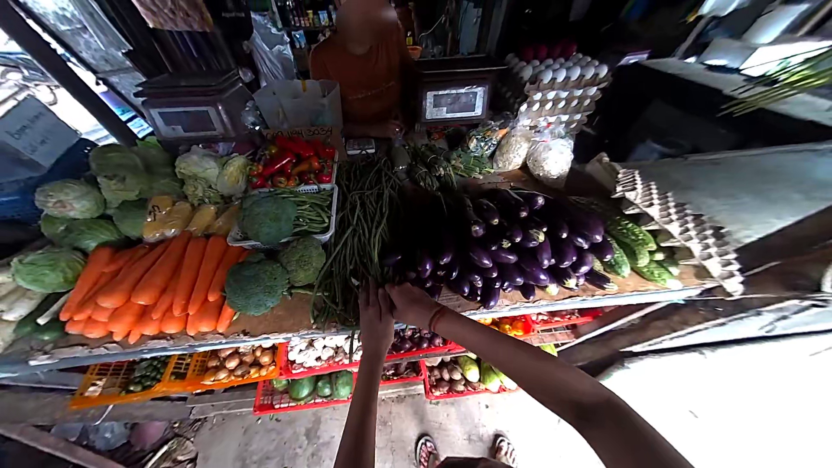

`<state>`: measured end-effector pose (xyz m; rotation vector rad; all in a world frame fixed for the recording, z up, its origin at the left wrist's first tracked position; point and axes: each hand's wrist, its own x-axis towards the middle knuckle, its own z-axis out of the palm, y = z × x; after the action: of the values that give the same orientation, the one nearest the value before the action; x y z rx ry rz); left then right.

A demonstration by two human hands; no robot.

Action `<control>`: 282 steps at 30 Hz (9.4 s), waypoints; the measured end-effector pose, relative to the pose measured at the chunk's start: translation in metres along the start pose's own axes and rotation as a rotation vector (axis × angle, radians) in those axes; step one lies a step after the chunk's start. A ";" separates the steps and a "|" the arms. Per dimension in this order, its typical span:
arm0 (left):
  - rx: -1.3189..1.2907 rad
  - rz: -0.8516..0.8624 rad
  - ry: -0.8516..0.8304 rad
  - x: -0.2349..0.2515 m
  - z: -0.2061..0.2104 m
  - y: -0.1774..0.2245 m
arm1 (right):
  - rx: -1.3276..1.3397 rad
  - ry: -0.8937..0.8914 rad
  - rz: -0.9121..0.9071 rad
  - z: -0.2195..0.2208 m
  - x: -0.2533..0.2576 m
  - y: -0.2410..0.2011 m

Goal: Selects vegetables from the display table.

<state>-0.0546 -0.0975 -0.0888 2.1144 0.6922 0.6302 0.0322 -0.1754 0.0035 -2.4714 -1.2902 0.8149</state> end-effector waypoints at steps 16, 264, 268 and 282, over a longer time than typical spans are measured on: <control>0.455 -0.022 0.059 0.017 -0.010 -0.006 | -0.538 0.068 -0.181 -0.055 0.052 0.047; 0.531 0.651 -1.389 0.159 -0.028 0.028 | -0.659 -0.235 -0.089 -0.063 0.050 0.020; 0.232 0.706 -1.289 0.168 -0.039 0.012 | -0.729 -0.290 -0.034 -0.072 0.053 0.013; -0.246 0.719 -0.493 0.203 -0.195 0.146 | -0.792 -0.402 -0.108 -0.077 0.062 0.020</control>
<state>0.0056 0.0643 0.1774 2.1341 -0.4225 0.4901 0.1184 -0.1333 0.0349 -2.8396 -2.2238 0.9346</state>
